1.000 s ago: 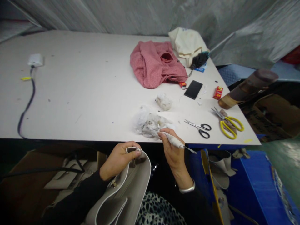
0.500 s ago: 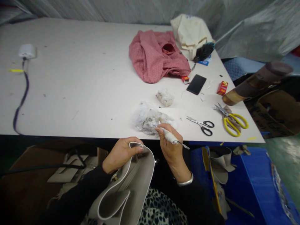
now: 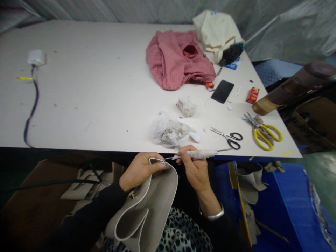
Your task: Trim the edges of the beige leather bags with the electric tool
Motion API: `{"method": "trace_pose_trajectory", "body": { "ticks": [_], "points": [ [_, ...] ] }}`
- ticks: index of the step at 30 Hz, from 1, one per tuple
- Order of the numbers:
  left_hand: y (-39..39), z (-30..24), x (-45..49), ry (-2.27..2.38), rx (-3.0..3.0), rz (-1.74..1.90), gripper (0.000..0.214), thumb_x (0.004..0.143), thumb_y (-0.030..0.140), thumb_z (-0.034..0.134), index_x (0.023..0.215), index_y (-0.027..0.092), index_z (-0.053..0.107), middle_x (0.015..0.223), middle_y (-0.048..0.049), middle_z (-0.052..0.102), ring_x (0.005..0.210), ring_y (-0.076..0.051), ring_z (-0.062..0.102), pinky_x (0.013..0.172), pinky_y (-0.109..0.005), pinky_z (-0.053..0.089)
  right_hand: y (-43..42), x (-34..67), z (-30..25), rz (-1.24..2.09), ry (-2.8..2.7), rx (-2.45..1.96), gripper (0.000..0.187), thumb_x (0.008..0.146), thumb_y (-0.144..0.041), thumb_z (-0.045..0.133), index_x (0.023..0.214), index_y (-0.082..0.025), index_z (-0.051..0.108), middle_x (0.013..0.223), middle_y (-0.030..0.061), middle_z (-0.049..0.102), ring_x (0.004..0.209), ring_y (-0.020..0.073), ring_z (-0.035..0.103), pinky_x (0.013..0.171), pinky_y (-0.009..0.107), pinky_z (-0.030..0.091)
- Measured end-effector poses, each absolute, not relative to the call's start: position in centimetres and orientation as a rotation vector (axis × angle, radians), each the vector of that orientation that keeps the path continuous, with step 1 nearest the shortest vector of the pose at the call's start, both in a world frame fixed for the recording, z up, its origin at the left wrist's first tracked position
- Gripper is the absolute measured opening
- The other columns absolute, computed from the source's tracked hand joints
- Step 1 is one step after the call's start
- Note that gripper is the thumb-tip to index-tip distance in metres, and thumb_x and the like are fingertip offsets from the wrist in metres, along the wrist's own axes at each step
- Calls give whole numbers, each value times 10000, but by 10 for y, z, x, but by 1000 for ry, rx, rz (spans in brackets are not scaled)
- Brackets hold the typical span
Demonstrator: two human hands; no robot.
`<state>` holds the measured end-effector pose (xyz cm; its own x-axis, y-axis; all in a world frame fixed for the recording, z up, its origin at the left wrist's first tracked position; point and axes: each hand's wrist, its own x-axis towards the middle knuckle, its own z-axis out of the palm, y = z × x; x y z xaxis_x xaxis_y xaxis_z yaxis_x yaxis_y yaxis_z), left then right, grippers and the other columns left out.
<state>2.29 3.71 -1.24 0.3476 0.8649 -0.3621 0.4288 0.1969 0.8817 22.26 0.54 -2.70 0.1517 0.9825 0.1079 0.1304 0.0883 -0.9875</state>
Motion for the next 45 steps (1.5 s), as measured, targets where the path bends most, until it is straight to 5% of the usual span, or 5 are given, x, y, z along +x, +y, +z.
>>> {"method": "trace_pose_trajectory", "body": {
  "ticks": [19, 24, 27, 31, 45],
  "points": [
    [27, -16, 30, 1114, 1327, 405, 55, 702, 211, 732, 705, 157, 731, 698, -11, 690, 706, -170, 592, 733, -289, 438, 13, 228, -11, 1045, -1842, -1228, 367, 1055, -371, 493, 733, -203, 543, 686, -23, 518, 666, 137, 501, 661, 271, 386],
    [22, -25, 30, 1043, 1217, 362, 82, 668, 221, 745, 679, 147, 711, 646, -2, 649, 641, -150, 551, 669, -276, 422, 13, 225, -25, 1214, -1634, -1258, 427, 1060, -424, 498, 703, -195, 546, 635, -32, 503, 612, 121, 491, 610, 259, 381],
    [22, -29, 23, 1108, 1176, 419, 107, 701, 251, 735, 717, 146, 721, 644, -8, 652, 632, -152, 548, 649, -274, 422, 13, 223, -33, 981, -1265, -1331, 420, 1067, -453, 487, 749, -198, 591, 591, -43, 494, 546, 113, 484, 555, 252, 384],
    [24, -27, 11, 1271, 1173, 611, 140, 758, 292, 707, 760, 152, 709, 702, -22, 678, 670, -165, 573, 670, -283, 441, 17, 221, -34, 628, -1122, -1401, 263, 1026, -433, 589, 906, -209, 655, 747, -12, 646, 682, 147, 636, 669, 276, 498],
    [24, -27, -5, 1365, 1121, 729, 192, 792, 328, 735, 854, 149, 764, 820, -57, 753, 756, -199, 655, 729, -298, 494, 37, 222, -33, 479, -1480, -1397, 222, 1037, -390, 580, 938, -209, 664, 831, 17, 658, 788, 184, 639, 755, 326, 491]
  ]
}}
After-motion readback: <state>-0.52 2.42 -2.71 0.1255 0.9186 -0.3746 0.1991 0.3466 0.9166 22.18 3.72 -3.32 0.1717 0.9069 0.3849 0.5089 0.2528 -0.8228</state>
